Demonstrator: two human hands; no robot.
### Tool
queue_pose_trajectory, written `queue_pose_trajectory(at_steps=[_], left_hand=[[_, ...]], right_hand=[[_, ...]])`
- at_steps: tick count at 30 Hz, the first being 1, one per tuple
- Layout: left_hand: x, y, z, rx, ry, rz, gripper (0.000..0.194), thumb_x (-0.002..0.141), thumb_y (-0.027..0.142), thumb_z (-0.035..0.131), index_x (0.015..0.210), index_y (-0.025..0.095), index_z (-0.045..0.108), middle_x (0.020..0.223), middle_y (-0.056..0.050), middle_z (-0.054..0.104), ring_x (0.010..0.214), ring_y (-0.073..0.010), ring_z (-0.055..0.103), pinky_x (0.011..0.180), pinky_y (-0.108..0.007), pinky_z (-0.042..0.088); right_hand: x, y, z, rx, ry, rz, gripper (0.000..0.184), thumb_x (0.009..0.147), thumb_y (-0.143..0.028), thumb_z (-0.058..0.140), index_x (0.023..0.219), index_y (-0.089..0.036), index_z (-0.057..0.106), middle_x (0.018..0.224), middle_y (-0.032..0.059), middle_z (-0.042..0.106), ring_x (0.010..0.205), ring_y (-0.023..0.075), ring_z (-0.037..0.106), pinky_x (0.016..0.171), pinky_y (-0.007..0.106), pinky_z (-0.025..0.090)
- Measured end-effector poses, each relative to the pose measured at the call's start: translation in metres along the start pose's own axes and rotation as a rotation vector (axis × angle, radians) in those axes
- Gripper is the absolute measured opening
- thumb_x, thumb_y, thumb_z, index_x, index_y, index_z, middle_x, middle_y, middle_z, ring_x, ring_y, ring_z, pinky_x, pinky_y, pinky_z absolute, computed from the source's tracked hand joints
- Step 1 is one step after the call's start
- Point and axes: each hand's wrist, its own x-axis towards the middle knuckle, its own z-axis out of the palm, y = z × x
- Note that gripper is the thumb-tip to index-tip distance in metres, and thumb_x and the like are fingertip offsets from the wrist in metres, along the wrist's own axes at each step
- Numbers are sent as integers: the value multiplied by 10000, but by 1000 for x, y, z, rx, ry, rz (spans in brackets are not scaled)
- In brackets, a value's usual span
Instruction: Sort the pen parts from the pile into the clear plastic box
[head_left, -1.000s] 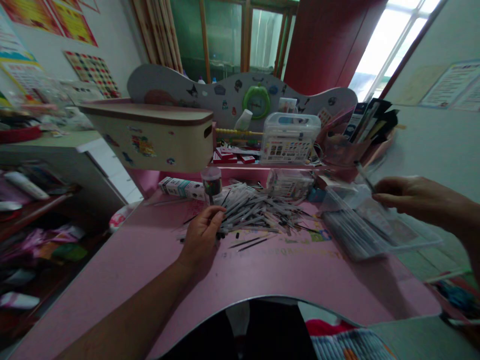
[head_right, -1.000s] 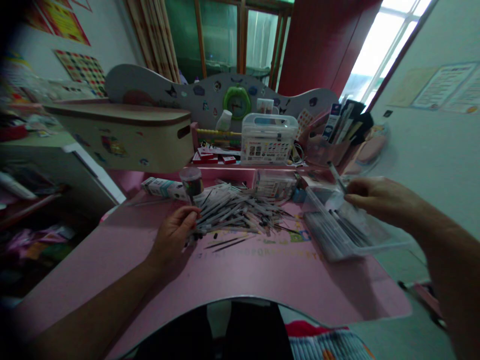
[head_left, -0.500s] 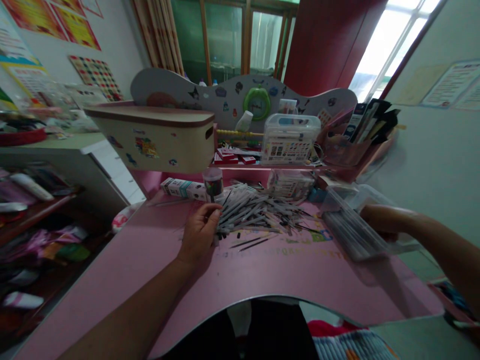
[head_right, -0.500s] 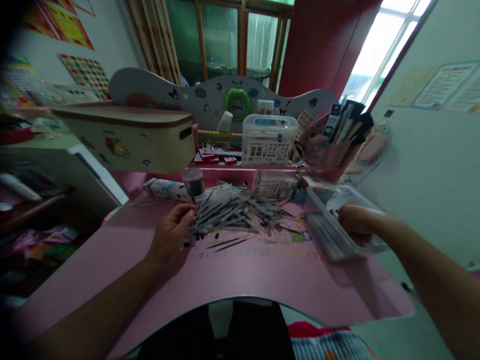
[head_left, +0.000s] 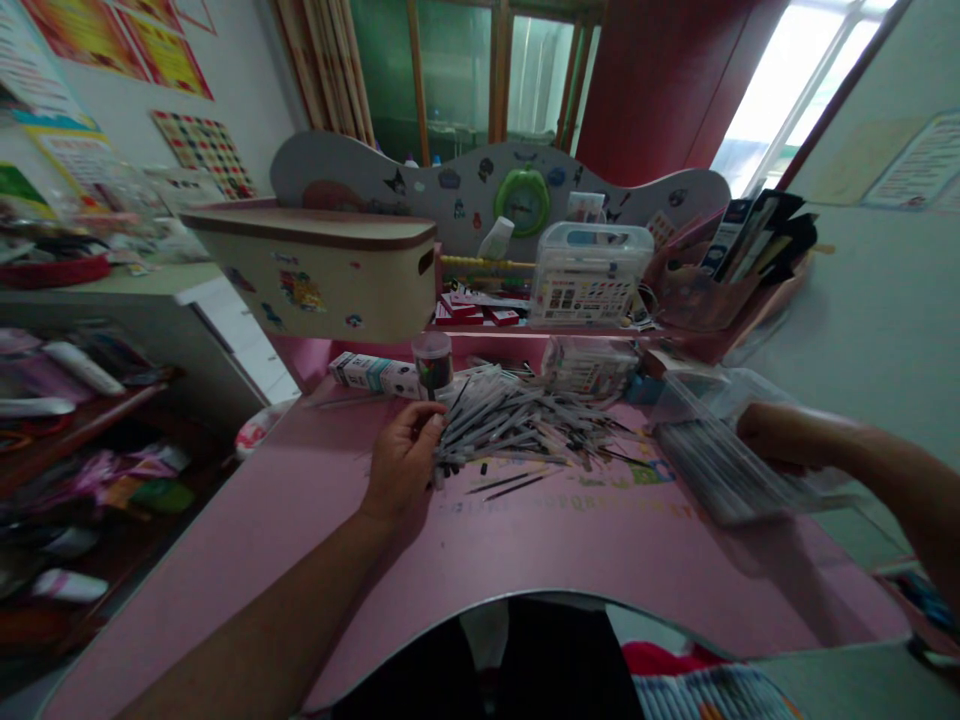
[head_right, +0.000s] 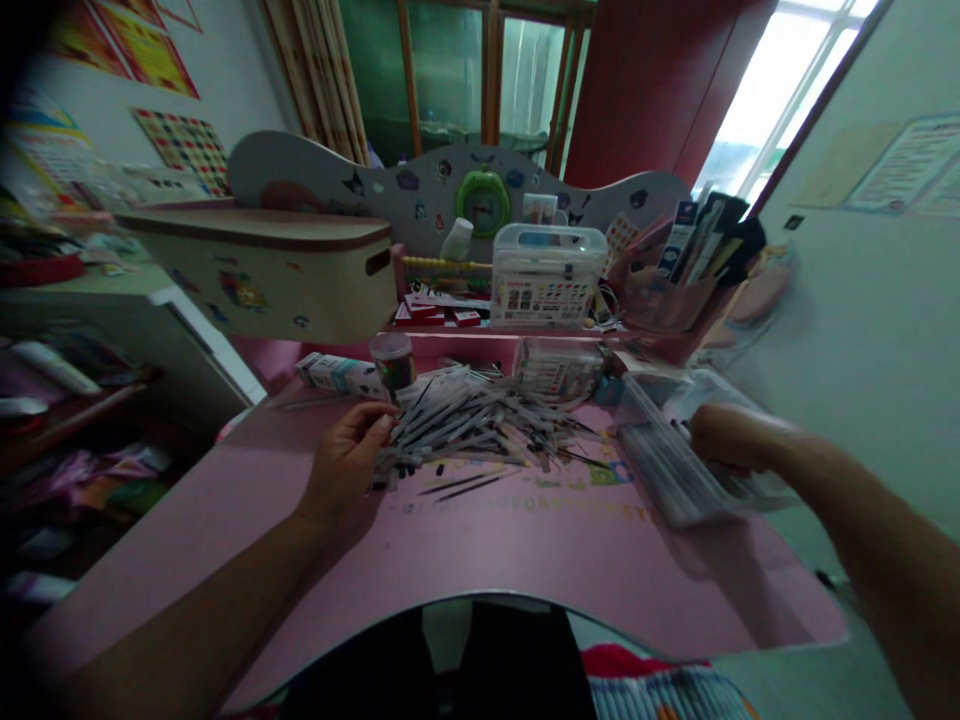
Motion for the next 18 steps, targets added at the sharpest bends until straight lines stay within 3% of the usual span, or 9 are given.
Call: queue_pose_trajectory(at_steps=[2,3,5,7,10,13,16,18], left_hand=[[2,0,-1,-5,20,-2,94,817,271,662,877,221,716,815,-21,685,773,-173,626,703,-262,485],[3,0,-2,-6,31,-3,93,817,271,662,876,220,711,827,-22,690,773,-172,624,709,-263,484],[7,-2,-3,6,44,-4,91,814,267,659,877,216,701,848,-23,698,777,-172,623,722,-266,483],[11,-4,-6,25,55,0,91,810,257,654,879,212,692,860,-24,702,780,-174,623,732,-270,480],[17,-8,-10,42,83,3,97,808,251,650,888,209,686,873,-26,703,800,-178,628,749,-273,477],[18,-10,-12,36,81,-2,110,803,261,660,894,208,691,878,-27,704,824,-185,637,754,-270,476],[17,-10,-10,35,52,-23,110,784,255,674,879,203,699,865,-28,709,832,-191,647,756,-270,478],[16,-11,-9,40,34,-27,112,788,257,672,879,197,698,867,-32,713,846,-196,654,776,-280,484]], right_hand=[[7,-7,-22,-135,-244,38,420,746,-189,719,362,-192,550,365,54,509,317,105,402,421,295,268],[9,-13,-32,-167,-274,22,352,767,-226,717,433,-194,612,446,66,586,362,107,444,449,294,301],[6,-33,-46,-220,-232,-114,162,767,-277,725,621,-208,720,639,82,701,476,125,530,522,298,357],[-7,-61,-45,-234,-154,-291,142,803,-321,683,736,-215,749,711,85,722,547,151,563,573,313,375],[-35,-112,-13,-116,-236,-499,188,875,-297,585,811,-226,747,729,65,713,610,162,585,611,304,381],[-56,-156,39,-40,-445,-593,189,866,-220,597,719,-225,716,682,39,692,594,153,569,583,287,341],[-62,-182,88,-90,-580,-618,186,838,-123,607,714,-203,720,760,74,720,652,181,602,603,290,352],[-60,-189,113,-142,-577,-617,215,835,-64,567,762,-188,728,818,97,723,707,203,624,631,293,381]])
